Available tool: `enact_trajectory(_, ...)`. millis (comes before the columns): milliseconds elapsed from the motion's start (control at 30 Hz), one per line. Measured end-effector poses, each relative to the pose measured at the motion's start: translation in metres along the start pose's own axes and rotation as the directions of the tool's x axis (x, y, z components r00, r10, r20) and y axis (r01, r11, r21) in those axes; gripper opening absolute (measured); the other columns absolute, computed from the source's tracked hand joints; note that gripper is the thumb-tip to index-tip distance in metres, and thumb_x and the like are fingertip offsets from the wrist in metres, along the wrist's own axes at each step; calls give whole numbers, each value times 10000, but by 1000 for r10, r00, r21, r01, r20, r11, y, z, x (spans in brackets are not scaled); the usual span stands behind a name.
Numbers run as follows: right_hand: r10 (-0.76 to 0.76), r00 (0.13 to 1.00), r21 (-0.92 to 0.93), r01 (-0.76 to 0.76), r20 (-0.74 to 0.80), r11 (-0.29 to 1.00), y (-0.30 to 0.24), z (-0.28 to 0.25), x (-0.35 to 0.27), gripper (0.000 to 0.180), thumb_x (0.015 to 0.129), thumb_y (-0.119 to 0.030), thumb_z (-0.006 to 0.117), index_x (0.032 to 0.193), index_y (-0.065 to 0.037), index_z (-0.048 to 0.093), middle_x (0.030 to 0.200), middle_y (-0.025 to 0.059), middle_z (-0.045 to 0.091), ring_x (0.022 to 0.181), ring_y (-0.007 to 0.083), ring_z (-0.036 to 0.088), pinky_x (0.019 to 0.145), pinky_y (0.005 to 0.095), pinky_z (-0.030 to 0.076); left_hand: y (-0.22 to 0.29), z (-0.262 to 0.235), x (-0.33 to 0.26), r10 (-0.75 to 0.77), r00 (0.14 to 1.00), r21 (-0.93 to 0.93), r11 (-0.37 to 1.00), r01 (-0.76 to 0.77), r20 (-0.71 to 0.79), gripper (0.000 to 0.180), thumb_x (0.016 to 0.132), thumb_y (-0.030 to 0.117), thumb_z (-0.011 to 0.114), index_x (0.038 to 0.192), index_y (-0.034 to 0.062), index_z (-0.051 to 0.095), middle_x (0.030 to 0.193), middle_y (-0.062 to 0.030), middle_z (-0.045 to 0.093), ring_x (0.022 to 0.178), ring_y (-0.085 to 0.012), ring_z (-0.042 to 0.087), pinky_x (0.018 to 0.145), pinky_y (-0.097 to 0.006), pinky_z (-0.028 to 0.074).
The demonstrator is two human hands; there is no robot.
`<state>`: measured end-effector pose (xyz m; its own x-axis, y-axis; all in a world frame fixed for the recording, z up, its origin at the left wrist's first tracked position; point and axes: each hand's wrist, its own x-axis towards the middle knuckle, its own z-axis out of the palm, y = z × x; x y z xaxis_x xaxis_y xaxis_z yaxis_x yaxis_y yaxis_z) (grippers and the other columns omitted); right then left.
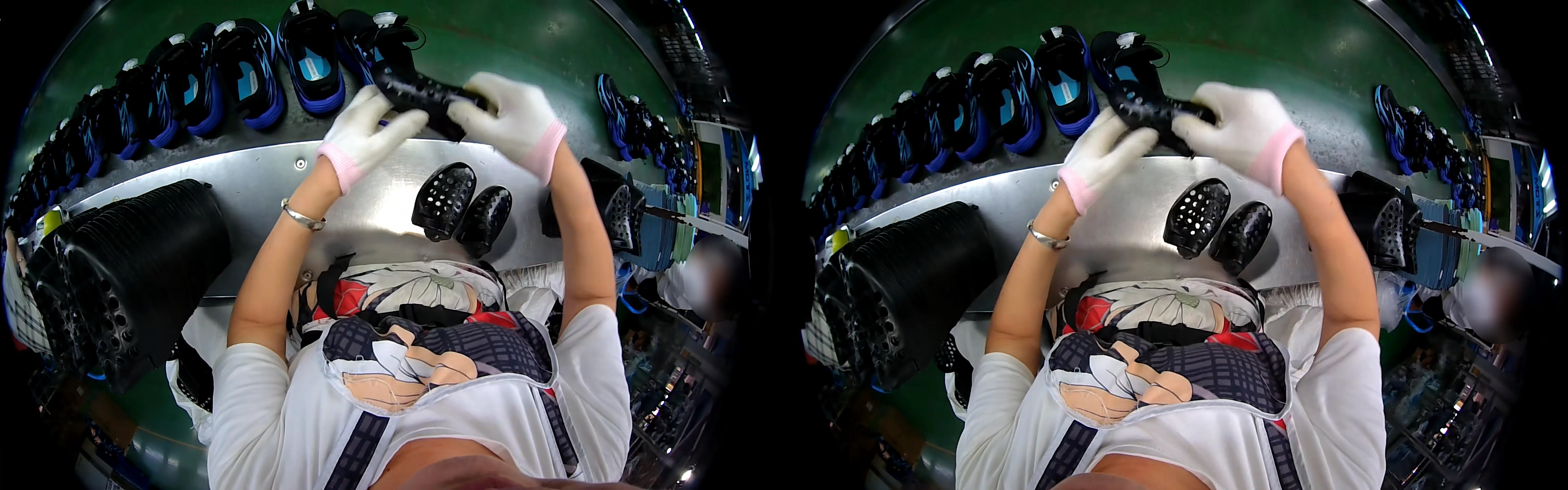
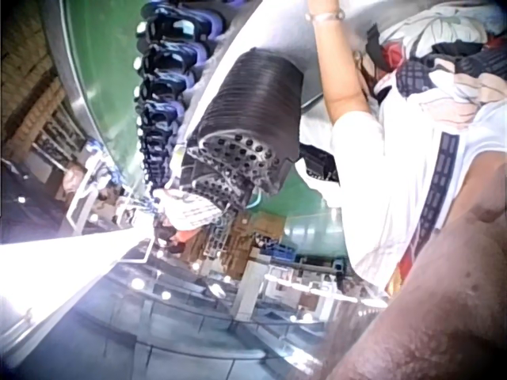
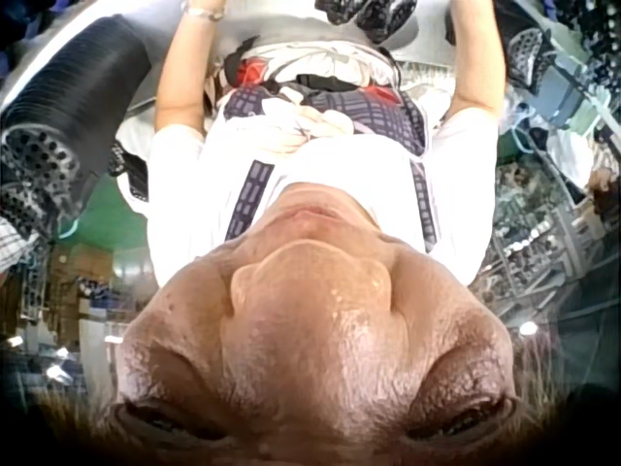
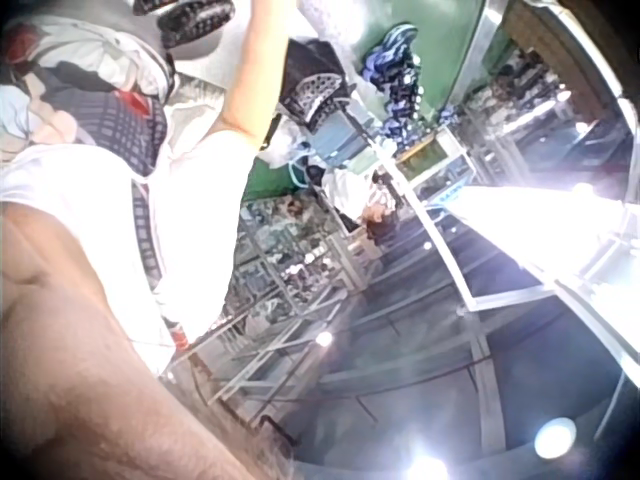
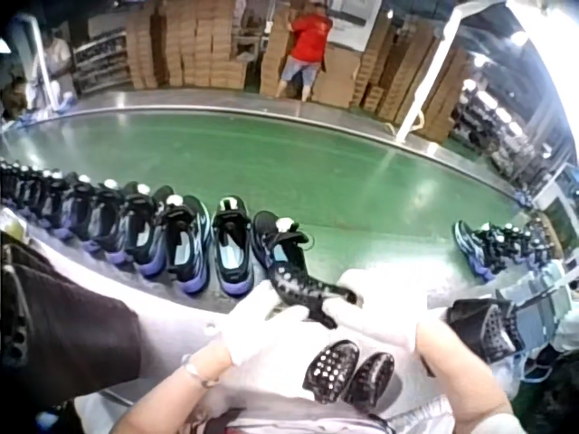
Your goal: The person sorts various black shoe components on a metal table and subsequently gathers them into a large white bag.
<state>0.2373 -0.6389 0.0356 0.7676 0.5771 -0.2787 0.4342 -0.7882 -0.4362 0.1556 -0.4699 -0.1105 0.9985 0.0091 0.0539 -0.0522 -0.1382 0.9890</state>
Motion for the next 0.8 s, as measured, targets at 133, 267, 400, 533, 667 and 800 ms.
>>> enact_trajectory(133,20,990,-181,6,136,983,-9,-25,25,452,814,-423,587,904,13,666,794,212,642,737,309,637,711,365,503,-15,14,-2,53,998,315,948,-44,-20,471,869,348,637,1267,109,558,1206,-145,548,1049,-360,584,885,-411,499)
enact_trajectory(267,6,974,-374,81,227,924,2,-11,67,487,812,-449,547,922,5,685,850,220,671,798,373,647,756,414,517,-15,17,8,-21,1000,338,941,25,-15,415,869,366,633,1194,110,590,1145,-131,559,1020,-361,591,854,-441,505)
enact_trajectory(400,130,963,-558,24,236,829,-28,14,98,461,861,-406,495,1010,-25,707,928,225,689,900,367,671,817,420,534,-16,17,19,-81,996,410,908,89,-36,366,866,323,638,1155,99,632,1109,-142,599,945,-342,621,816,-423,509)
enact_trajectory(533,127,972,-518,-5,200,855,-17,72,123,369,884,-325,557,1046,-19,687,996,221,684,916,380,663,832,445,537,-10,10,41,-328,942,549,803,233,79,336,853,332,649,1084,89,682,1090,-157,669,950,-352,634,813,-422,510)
enact_trajectory(667,257,950,-458,-150,180,876,-29,91,134,270,891,-194,572,1076,-37,690,1046,200,687,943,356,675,822,422,565,-23,4,47,-417,900,528,797,293,130,394,838,433,636,1027,98,720,1026,-173,694,922,-381,651,800,-414,534)
enact_trajectory(800,215,969,-320,-166,124,933,-37,85,130,237,857,-142,619,1060,-56,707,1062,166,697,942,332,686,837,401,573,-24,0,48,-383,903,550,805,222,196,403,815,427,667,1026,87,722,1051,-194,682,954,-381,644,810,-417,534)
